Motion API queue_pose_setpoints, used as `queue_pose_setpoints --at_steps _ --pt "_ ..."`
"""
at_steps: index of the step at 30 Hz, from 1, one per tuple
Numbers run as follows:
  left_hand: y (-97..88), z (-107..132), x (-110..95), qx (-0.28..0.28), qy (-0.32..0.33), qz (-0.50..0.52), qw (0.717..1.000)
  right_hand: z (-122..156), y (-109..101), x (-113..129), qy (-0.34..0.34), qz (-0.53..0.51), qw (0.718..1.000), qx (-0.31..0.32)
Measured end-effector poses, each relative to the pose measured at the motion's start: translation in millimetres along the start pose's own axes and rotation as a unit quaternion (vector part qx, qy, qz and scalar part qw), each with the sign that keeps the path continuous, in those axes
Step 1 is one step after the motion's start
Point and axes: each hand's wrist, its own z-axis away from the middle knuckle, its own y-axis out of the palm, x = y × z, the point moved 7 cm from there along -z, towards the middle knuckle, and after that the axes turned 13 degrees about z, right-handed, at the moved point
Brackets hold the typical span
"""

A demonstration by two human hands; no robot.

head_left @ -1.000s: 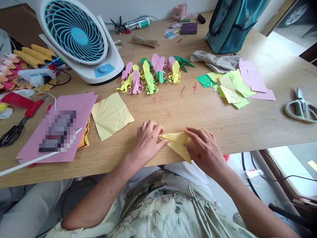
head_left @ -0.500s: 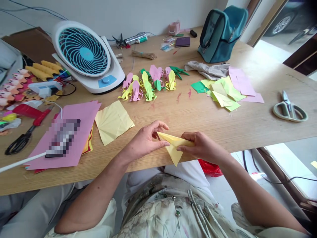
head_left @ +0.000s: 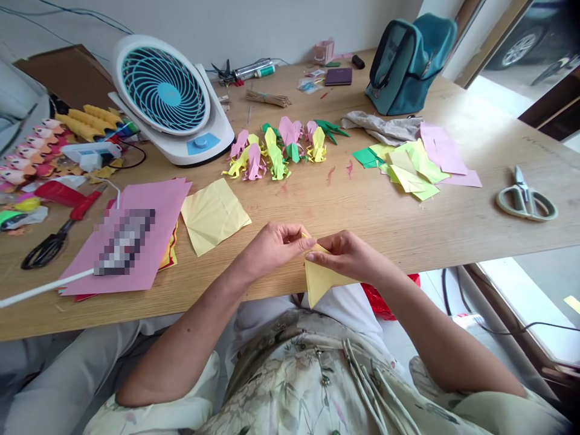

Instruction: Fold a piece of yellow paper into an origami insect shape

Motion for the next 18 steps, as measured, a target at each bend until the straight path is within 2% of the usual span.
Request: queue_pose_setpoints --at_steps 4,8,14,18 --pt "-8.0 -1.2 -5.8 -0.026 0.031 -0.015 0.999 -0.3 8.0 -9.6 0.032 -0.076 0.996 0.033" --pt "-16.3 -3.4 -8.6 -0.054 0.041 -0.021 0.998 5.5 11.5 -15.2 0.075 -0.101 0.989 0.075" --pt "-19.3 -4.1 -12.3 -0.049 0.039 -0.040 0.997 11.3 15.6 -19.8 0.100 -0.164 0.969 0.152" --pt "-26.1 -3.8 -16.1 -0.067 0.046 -0.045 0.996 14.1 15.5 -29.5 0.123 -0.176 0.961 0.174"
